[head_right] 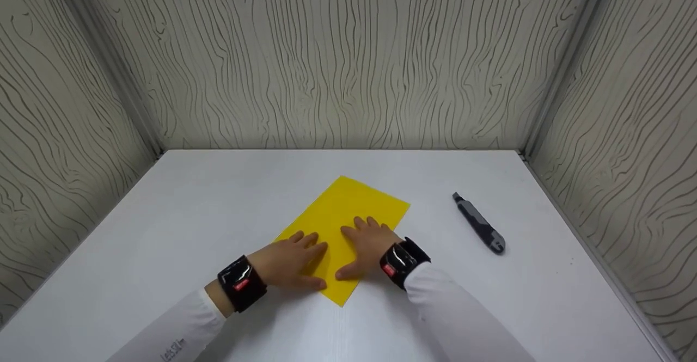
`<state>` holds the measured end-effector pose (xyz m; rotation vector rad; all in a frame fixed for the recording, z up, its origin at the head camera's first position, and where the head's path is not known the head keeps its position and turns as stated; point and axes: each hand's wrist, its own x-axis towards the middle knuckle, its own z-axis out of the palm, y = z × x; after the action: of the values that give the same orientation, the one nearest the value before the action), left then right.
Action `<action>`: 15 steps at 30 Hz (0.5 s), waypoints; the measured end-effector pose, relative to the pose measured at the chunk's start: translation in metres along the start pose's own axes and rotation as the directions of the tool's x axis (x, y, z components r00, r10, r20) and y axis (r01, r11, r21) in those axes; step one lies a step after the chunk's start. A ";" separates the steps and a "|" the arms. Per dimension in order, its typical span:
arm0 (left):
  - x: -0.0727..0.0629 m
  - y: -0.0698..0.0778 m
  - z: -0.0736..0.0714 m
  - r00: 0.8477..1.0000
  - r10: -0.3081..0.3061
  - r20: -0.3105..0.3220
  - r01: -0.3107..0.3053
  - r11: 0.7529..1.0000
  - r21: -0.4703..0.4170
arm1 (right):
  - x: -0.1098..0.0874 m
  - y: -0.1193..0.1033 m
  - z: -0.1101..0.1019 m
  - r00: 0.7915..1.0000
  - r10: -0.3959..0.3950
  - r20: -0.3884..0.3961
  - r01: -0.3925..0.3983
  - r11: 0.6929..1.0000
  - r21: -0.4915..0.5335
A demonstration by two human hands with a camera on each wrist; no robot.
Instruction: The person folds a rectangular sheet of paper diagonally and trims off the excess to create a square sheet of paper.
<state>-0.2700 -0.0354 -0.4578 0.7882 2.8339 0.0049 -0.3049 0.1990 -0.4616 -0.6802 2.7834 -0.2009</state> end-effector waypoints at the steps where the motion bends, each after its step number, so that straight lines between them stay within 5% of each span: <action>1: -0.001 0.000 0.000 1.000 0.007 0.001 -0.007 1.000 0.006 | -0.001 0.001 0.002 1.000 -0.002 0.001 0.002 1.000 0.000; 15: -0.001 -0.003 0.007 0.999 0.032 -0.011 -0.032 0.999 0.023 | -0.028 0.011 0.009 0.997 -0.078 -0.005 0.078 0.997 0.004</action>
<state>-0.2696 -0.0388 -0.4646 0.8413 2.8362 -0.0190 -0.2826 0.2212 -0.4662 -0.7896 2.7621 -0.2232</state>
